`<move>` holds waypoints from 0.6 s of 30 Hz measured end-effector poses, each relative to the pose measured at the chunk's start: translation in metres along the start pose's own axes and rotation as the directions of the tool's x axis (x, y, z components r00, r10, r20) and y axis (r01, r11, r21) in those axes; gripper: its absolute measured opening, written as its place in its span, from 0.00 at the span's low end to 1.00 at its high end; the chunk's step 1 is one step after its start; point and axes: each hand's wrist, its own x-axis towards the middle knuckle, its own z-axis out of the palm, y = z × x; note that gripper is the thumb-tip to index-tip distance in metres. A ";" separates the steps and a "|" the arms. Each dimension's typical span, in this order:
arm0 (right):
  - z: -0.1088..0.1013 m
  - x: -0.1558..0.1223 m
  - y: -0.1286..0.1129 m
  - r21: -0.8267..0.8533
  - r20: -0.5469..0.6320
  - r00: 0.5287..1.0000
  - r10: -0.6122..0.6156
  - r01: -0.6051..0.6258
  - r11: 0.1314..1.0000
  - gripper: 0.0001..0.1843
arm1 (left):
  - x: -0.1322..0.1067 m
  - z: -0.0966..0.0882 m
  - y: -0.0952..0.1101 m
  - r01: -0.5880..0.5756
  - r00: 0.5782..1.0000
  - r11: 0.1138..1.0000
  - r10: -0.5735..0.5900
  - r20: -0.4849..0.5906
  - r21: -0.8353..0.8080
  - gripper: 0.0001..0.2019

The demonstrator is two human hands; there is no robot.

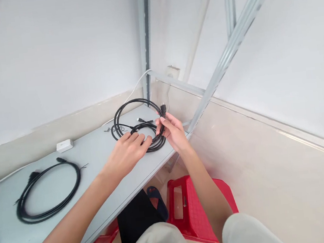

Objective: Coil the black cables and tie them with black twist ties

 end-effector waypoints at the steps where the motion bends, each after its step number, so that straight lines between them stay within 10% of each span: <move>1: -0.007 0.000 -0.005 0.012 -0.016 1.000 -0.014 0.014 1.000 0.20 | 0.007 0.002 -0.002 -0.021 1.000 1.000 0.021 -0.022 0.003 0.14; 11: -0.025 0.003 -0.047 0.112 -0.104 0.981 -0.164 0.176 0.978 0.14 | 0.053 0.001 -0.052 0.001 0.971 0.994 -0.027 -0.236 -0.109 0.20; 15: -0.019 0.005 -0.052 0.223 -0.097 0.993 -0.068 0.088 0.971 0.10 | 0.063 -0.006 -0.056 0.197 0.903 0.936 -0.288 -0.317 -0.290 0.26; 18: -0.016 0.006 -0.041 0.247 -0.063 0.993 0.097 -0.079 0.966 0.10 | 0.052 0.009 -0.062 0.434 0.822 0.792 -0.543 -0.171 -0.431 0.25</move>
